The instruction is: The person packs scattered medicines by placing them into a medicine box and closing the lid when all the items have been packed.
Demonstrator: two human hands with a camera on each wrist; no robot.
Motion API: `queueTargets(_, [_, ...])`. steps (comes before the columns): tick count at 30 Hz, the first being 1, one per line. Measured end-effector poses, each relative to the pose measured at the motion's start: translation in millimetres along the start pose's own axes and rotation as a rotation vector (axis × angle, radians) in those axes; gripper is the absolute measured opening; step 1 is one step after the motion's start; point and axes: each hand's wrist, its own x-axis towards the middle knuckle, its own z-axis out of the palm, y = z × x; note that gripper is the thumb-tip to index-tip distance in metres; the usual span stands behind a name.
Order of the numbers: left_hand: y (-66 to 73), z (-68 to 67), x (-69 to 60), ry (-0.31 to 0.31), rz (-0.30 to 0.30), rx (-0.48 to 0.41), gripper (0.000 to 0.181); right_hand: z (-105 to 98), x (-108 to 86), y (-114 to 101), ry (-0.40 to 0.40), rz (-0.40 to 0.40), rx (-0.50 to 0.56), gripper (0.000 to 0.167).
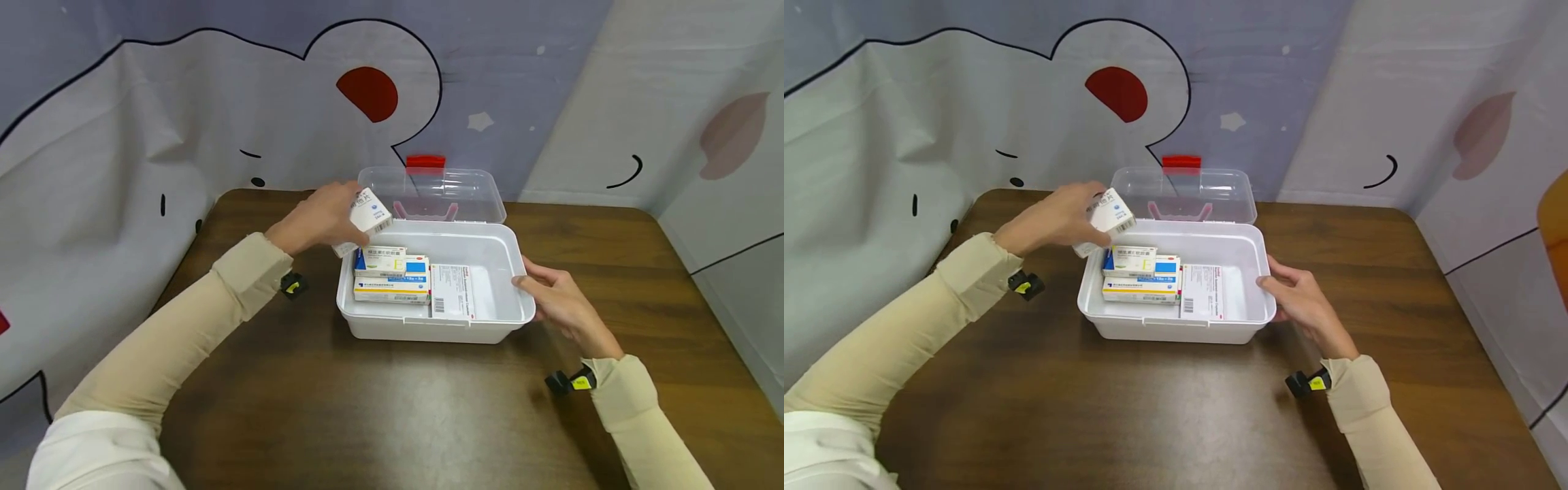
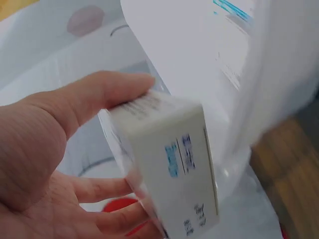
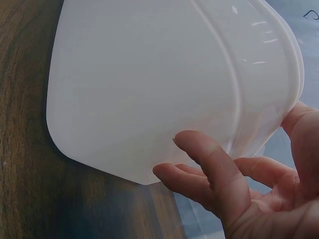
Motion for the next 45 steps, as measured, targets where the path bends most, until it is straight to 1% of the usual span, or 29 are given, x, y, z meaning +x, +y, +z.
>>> queueTargets(2, [10.0, 4.7, 4.0, -0.024, 0.016, 0.009, 0.085, 0, -0.1, 0, 0.001, -0.001, 0.002, 0.066])
queueTargets(4, [19.4, 10.3, 8.8, -0.051, 0.056, 0.044, 0.086, 0, -0.2, 0, 0.004, 0.001, -0.003, 0.066])
queueTargets(6, [27.8, 17.1, 14.0, -0.074, 0.115, 0.093, 0.085, 0, -0.4, 0, 0.008, 0.003, -0.01, 0.066])
queueTargets(8, [34.4, 24.0, 18.9, -0.103, 0.187, 0.165, 0.088, 0, -0.5, -1, 0.007, 0.003, -0.01, 0.066])
queueTargets(11, [41.5, 34.3, 25.8, -0.145, 0.287, 0.257, 0.089, 0, -0.6, -2, 0.005, 0.005, -0.015, 0.066])
queueTargets(13, [44.7, 40.2, 29.7, -0.174, 0.348, 0.302, 0.088, 1, -0.6, -1, 0.006, 0.007, -0.025, 0.066])
queueTargets(16, [48.1, 47.5, 34.4, -0.203, 0.438, 0.328, 0.084, 1, -1.2, -1, 0.012, 0.01, -0.045, 0.065])
queueTargets(18, [49.9, 51.2, 36.4, -0.214, 0.485, 0.348, 0.081, 1, -1.8, -1, 0.014, 0.009, -0.052, 0.065])
queueTargets(20, [51.8, 54.1, 37.5, -0.219, 0.522, 0.371, 0.078, 1, -2.2, -1, 0.012, 0.007, -0.045, 0.065])
queueTargets(25, [59.0, 59.4, 37.7, -0.224, 0.575, 0.407, 0.075, 0, -3.4, -1, 0.013, 0.011, -0.04, 0.065])
queueTargets(29, [64.4, 64.2, 38.4, -0.223, 0.65, 0.452, 0.071, 1, -3.2, -1, 0.016, 0.013, -0.026, 0.065])
queueTargets(31, [66.6, 67.5, 38.6, -0.238, 0.681, 0.468, 0.068, 2, -2.6, -1, 0.012, 0.014, -0.01, 0.065])
queueTargets(35, [70.9, 74.9, 39.3, -0.264, 0.703, 0.503, 0.064, 4, -1.8, -1, 0.011, 0.014, 0.007, 0.065])
queueTargets(37, [72.3, 78.4, 39.8, -0.253, 0.732, 0.551, 0.062, 4, -1.7, -1, 0.013, 0.011, 0.001, 0.066])
queueTargets(39, [73.8, 81.8, 40.4, -0.224, 0.783, 0.604, 0.059, 5, -2.3, -1, 0.021, 0.009, -0.006, 0.065])
queueTargets(42, [75.6, 85.8, 40.6, -0.18, 0.849, 0.642, 0.057, 5, -3.3, -2, 0.027, 0.004, -0.011, 0.064])
queueTargets(45, [76.7, 89.4, 40.8, -0.158, 0.878, 0.667, 0.056, 6, -3.8, -2, 0.018, 0.001, 0.009, 0.063])
